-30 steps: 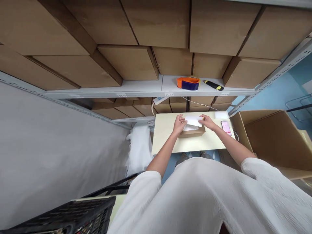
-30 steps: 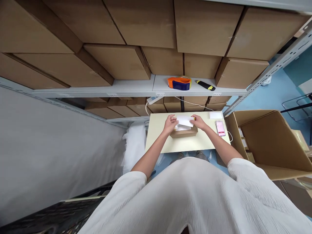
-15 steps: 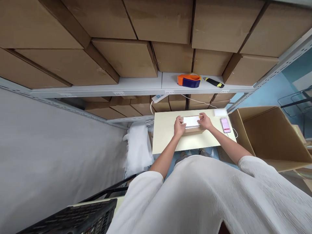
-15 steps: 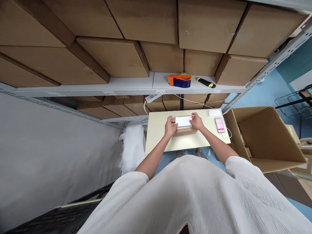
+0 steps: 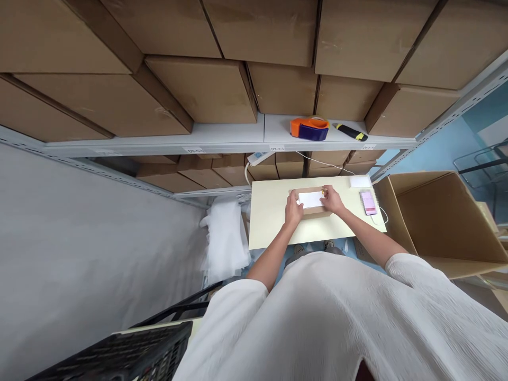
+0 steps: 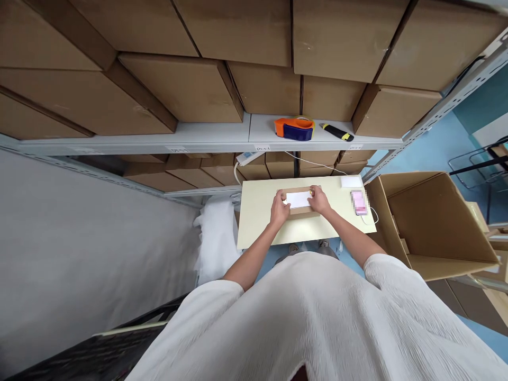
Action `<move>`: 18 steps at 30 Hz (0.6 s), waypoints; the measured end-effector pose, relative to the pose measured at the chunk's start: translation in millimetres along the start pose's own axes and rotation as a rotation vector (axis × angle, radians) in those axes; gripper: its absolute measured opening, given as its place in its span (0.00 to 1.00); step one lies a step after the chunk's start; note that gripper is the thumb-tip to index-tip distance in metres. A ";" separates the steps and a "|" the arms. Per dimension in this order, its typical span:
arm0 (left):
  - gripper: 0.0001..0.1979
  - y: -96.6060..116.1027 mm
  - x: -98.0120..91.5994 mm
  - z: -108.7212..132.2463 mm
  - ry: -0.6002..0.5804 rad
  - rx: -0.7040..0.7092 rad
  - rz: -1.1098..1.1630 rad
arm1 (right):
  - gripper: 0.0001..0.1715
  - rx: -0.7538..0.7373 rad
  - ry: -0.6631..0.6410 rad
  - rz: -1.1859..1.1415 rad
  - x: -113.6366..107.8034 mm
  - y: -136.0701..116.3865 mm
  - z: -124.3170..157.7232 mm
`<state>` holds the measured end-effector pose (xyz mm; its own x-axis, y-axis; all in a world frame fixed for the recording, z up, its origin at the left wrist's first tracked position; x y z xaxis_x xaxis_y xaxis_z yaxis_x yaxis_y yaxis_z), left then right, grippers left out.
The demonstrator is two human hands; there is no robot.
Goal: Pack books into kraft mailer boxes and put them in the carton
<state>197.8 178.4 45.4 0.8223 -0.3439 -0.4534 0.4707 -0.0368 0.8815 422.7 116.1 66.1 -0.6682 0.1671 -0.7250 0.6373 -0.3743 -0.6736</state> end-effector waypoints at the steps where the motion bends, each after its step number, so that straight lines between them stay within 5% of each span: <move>1: 0.39 0.2 0.1 0.0 -0.006 0.002 -0.011 | 0.31 -0.006 -0.002 0.012 1.3 0.9 -0.3; 12: 0.30 14.5 -3.4 3.7 -0.090 0.089 -0.326 | 0.33 -0.044 -0.010 0.273 6.8 -3.0 6.0; 18: 0.27 19.0 -2.1 15.1 -0.252 0.376 -0.325 | 0.30 -0.308 -0.094 0.408 19.0 -11.6 30.3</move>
<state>200.3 164.3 65.1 0.5301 -0.4714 -0.7048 0.5023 -0.4951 0.7090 391.0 96.0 64.5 -0.3646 -0.0240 -0.9308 0.9270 -0.1035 -0.3605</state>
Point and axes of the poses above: each hand's wrist, its own z-axis away from the middle knuckle, its own x-axis out of the palm, y = z × x, the point moved 4 cm from there along -z, towards the middle knuckle, and after that the axes turned 3 degrees about z, right-handed, at the moved point
